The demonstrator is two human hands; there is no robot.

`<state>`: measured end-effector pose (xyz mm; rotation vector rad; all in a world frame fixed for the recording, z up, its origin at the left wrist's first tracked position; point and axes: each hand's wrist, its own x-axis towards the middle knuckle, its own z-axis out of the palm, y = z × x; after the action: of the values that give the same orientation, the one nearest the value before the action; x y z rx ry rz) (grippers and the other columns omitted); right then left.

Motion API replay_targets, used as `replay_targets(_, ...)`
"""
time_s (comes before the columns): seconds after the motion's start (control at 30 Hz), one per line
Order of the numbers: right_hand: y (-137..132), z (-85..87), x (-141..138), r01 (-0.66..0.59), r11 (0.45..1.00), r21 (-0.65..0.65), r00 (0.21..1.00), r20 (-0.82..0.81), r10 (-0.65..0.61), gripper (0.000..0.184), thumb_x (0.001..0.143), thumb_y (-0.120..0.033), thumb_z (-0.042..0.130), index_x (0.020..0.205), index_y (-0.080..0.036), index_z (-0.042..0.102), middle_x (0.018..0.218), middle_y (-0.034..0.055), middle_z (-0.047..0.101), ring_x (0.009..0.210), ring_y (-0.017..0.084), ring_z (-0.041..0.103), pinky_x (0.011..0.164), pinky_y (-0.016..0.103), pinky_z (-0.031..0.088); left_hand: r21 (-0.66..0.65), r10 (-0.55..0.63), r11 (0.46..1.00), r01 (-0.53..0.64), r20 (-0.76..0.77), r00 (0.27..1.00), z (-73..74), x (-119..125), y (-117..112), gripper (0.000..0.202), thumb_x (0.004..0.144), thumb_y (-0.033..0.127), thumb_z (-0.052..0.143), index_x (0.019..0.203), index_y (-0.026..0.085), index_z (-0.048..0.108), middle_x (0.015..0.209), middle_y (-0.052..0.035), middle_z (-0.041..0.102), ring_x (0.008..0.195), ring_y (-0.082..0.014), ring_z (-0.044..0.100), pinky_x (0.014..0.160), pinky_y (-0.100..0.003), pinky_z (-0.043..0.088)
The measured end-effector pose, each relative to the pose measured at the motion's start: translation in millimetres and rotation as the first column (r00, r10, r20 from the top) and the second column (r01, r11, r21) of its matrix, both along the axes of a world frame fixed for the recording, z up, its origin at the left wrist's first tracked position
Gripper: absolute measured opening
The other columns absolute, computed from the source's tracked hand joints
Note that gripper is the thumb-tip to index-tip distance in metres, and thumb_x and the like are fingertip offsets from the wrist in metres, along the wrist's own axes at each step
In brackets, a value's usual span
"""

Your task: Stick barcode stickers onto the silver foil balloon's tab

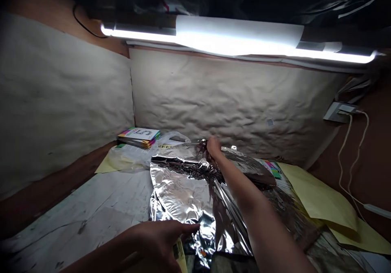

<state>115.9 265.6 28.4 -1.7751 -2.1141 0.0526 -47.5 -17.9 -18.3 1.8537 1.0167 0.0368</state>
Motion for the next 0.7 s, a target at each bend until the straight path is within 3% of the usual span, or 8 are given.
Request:
replay_targets(0.1,-8.7,-14.2,-2.1,-0.071,0.991,-0.11,0.996,-0.069,0.063,0.029,0.093,-0.033,0.057,0.115,-0.015,0.058,0.117,0.0087,0.06,0.101,0.021,0.061,0.087,0.043,0.051,-0.039,0.059,0.998,-0.056,0.101,0.993,-0.2,-2.9,3.2,0.114,0.044,0.032,0.09,0.144,0.03,0.036,0.147,-0.0072,0.042,0.13,-0.0384,0.042,0.106,-0.047,0.036)
replay_targets(0.17,-18.2,-12.2,0.6,-0.136,0.977,-0.161,0.984,-0.139,0.114,0.029,0.092,-0.034,0.058,0.114,-0.015,0.06,0.115,0.0087,0.062,0.101,0.022,0.061,0.088,0.042,0.05,-0.048,0.203,0.979,-0.197,0.243,0.948,0.1,-6.3,7.0,0.103,0.047,0.031,0.089,0.14,0.03,0.045,0.141,-0.0085,0.049,0.125,-0.0362,0.048,0.103,-0.045,0.04)
replay_targets(0.3,-67.6,0.7,13.4,-0.337,0.913,-0.231,0.911,-0.324,0.254,0.037,0.094,-0.044,0.048,0.113,-0.017,0.065,0.104,0.0079,0.07,0.092,0.023,0.066,0.079,0.033,0.052,-0.249,0.538,0.837,-0.488,0.54,0.647,-0.3,-13.0,18.2,0.085,0.063,0.036,0.083,0.138,0.021,0.046,0.101,-0.0114,0.07,0.089,-0.027,0.068,0.076,-0.037,0.054)
replay_targets(0.37,-107.9,1.2,23.1,-0.49,0.821,-0.293,0.837,-0.422,0.349,0.043,0.093,-0.051,0.045,0.113,-0.019,0.066,0.103,0.0071,0.071,0.087,0.02,0.067,0.073,0.029,0.053,-0.295,0.618,0.76,-0.579,0.603,0.504,-1.9,-14.0,23.1,0.069,0.065,0.038,0.082,0.125,0.015,0.055,0.088,-0.0101,0.07,0.076,-0.0227,0.068,0.066,-0.031,0.053)
replay_targets(0.43,-147.6,-4.7,34.0,-0.705,0.608,-0.367,0.676,-0.606,0.418,0.046,0.084,-0.051,0.062,0.117,-0.02,0.064,0.105,0.0074,0.07,0.087,0.02,0.066,0.073,0.029,0.053,-0.29,0.64,0.703,-0.65,0.657,0.399,-3.4,-12.8,26.1,0.051,0.065,0.039,0.082,0.104,0.012,0.063,0.082,-0.009,0.069,0.069,-0.0194,0.066,0.06,-0.028,0.051)
replay_targets(0.5,-176.6,-14.0,44.6,-0.802,0.509,-0.312,0.526,-0.772,0.356,0.052,0.072,-0.044,0.076,0.115,-0.018,0.063,0.099,0.0063,0.069,0.083,0.019,0.065,0.071,0.028,0.051,-0.317,0.634,0.682,-0.659,0.706,0.315,-4.1,-10.3,27.3,0.044,0.064,0.039,0.083,0.092,0.011,0.063,0.078,-0.0074,0.068,0.065,-0.0177,0.064,0.059,-0.027,0.05)
replay_targets(0.57,-190.9,-22.6,52.8,-0.793,0.556,-0.249,0.463,-0.839,0.286,0.045,0.068,-0.04,0.079,0.103,-0.015,0.066,0.087,0.0041,0.068,0.076,0.017,0.064,0.067,0.027,0.05,-0.355,0.615,0.702,-0.618,0.74,0.274,-4.6,-7.7,27.6,0.042,0.065,0.039,0.081,0.092,0.011,0.064,0.08,-0.0075,0.068,0.069,-0.0186,0.064,0.064,-0.029,0.051)
replay_targets(0.7,-197.3,-28.1,57.2,-0.702,0.688,-0.183,0.549,-0.755,0.359,0.033,0.072,-0.038,0.075,0.092,-0.014,0.068,0.085,0.0044,0.069,0.078,0.02,0.064,0.069,0.03,0.051,-0.276,0.566,0.737,-0.617,0.751,0.34,-9.1,-3.3,27.2,0.037,0.074,0.043,0.073,0.089,0.009,0.068,0.082,-0.0095,0.068,0.071,-0.0187,0.063,0.066,-0.029,0.049)
